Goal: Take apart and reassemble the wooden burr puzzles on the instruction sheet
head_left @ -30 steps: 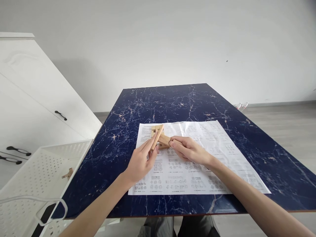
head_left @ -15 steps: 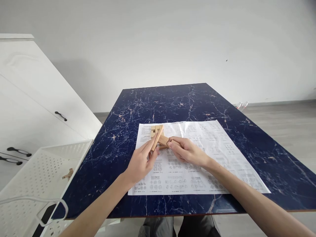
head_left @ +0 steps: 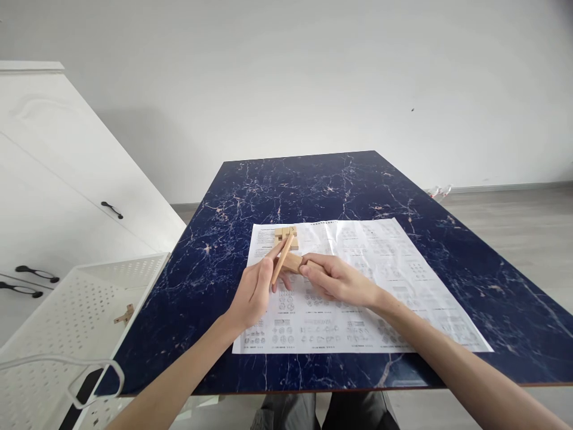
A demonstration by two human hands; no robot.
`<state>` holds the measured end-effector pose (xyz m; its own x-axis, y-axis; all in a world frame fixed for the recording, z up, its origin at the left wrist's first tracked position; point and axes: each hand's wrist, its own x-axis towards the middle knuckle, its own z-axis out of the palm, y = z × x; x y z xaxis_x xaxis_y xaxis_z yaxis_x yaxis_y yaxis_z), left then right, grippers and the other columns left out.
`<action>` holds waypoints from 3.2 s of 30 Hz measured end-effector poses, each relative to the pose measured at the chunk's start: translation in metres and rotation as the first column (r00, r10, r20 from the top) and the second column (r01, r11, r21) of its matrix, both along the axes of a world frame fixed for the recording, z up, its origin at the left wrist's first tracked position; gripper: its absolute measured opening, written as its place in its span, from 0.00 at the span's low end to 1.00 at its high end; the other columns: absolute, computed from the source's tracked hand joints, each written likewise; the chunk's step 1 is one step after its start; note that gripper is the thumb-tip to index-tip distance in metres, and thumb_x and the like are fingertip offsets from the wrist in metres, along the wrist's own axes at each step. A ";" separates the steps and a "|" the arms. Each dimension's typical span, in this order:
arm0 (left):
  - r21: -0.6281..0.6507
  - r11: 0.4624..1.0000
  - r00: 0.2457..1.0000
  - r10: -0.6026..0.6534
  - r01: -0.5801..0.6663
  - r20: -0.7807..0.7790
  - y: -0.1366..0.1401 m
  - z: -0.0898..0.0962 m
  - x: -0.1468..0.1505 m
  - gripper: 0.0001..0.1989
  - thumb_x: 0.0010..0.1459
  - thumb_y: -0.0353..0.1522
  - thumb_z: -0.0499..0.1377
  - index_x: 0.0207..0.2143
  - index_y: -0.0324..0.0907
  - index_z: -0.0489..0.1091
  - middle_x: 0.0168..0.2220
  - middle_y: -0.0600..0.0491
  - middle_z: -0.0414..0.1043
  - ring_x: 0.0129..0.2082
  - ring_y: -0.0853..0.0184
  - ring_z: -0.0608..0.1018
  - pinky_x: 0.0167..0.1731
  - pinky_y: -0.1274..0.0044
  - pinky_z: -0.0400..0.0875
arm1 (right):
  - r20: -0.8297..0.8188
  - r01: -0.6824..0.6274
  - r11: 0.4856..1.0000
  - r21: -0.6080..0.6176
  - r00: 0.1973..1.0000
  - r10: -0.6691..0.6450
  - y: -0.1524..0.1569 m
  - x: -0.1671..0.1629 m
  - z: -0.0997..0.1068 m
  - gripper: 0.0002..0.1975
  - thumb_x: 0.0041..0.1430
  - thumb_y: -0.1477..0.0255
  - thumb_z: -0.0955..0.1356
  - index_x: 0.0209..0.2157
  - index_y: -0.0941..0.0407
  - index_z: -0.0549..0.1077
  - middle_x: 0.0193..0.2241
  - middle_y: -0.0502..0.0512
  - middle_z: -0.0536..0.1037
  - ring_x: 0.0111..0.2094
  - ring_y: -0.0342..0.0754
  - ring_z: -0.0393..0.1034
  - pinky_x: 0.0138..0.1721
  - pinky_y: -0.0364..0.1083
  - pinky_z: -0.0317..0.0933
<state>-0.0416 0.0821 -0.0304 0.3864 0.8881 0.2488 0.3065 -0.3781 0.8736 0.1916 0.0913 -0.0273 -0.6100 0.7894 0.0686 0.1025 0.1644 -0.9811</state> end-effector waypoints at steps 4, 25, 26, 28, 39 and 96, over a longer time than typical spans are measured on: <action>-0.086 0.996 0.999 0.012 -0.008 0.051 0.000 -0.001 0.003 0.32 0.80 0.46 0.42 0.75 0.36 0.60 0.28 0.51 0.77 0.26 0.65 0.78 0.29 0.74 0.70 | 0.038 0.010 0.998 0.059 0.999 -0.012 -0.003 -0.004 0.000 0.21 0.77 0.53 0.61 0.37 0.55 0.68 0.21 0.43 0.63 0.21 0.41 0.54 0.23 0.44 0.51; -0.361 0.925 0.975 -0.043 0.121 0.218 -0.006 0.010 0.005 0.35 0.76 0.54 0.45 0.68 0.36 0.65 0.26 0.61 0.50 0.23 0.71 0.53 0.23 0.75 0.50 | 0.062 0.081 0.993 0.090 0.994 -0.087 -0.015 -0.014 -0.007 0.14 0.78 0.59 0.61 0.50 0.55 0.67 0.24 0.43 0.60 0.23 0.43 0.55 0.26 0.44 0.53; -0.373 0.919 0.969 -0.035 0.128 0.246 -0.007 0.010 0.006 0.35 0.76 0.54 0.46 0.66 0.36 0.66 0.26 0.61 0.49 0.23 0.71 0.53 0.23 0.75 0.50 | 0.056 0.088 0.992 0.091 0.994 -0.093 -0.015 -0.015 -0.007 0.15 0.78 0.59 0.61 0.51 0.55 0.67 0.23 0.42 0.59 0.23 0.43 0.55 0.26 0.44 0.53; -0.397 0.907 0.962 -0.031 0.142 0.272 -0.007 0.010 0.006 0.33 0.75 0.55 0.48 0.61 0.36 0.69 0.26 0.62 0.49 0.23 0.71 0.52 0.24 0.75 0.49 | 0.048 0.083 0.993 0.088 0.995 -0.088 -0.015 -0.016 -0.007 0.15 0.78 0.58 0.61 0.51 0.55 0.67 0.23 0.42 0.58 0.23 0.43 0.53 0.25 0.44 0.52; -0.413 0.877 0.961 -0.163 0.245 0.223 -0.009 0.012 0.011 0.30 0.73 0.56 0.51 0.27 0.44 0.58 0.21 0.61 0.50 0.21 0.73 0.51 0.22 0.74 0.47 | 0.073 0.067 0.994 0.082 0.995 -0.073 -0.015 -0.015 -0.008 0.13 0.76 0.58 0.63 0.43 0.54 0.66 0.28 0.47 0.66 0.26 0.44 0.61 0.25 0.44 0.55; -0.630 0.765 0.665 0.402 0.134 0.629 0.020 0.011 -0.001 0.25 0.70 0.48 0.63 0.49 0.34 0.82 0.21 0.61 0.54 0.19 0.77 0.55 0.20 0.83 0.57 | 0.176 0.144 0.711 0.688 0.918 -0.356 0.011 -0.010 -0.038 0.11 0.74 0.74 0.67 0.55 0.52 0.74 0.51 0.61 0.81 0.55 0.60 0.73 0.56 0.64 0.72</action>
<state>-0.0426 0.1019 -0.0197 0.1926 0.9600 -0.2031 -0.4889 0.2734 0.8284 0.1813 0.1025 -0.0654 -0.4715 0.7370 0.4843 0.4810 0.6752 -0.5592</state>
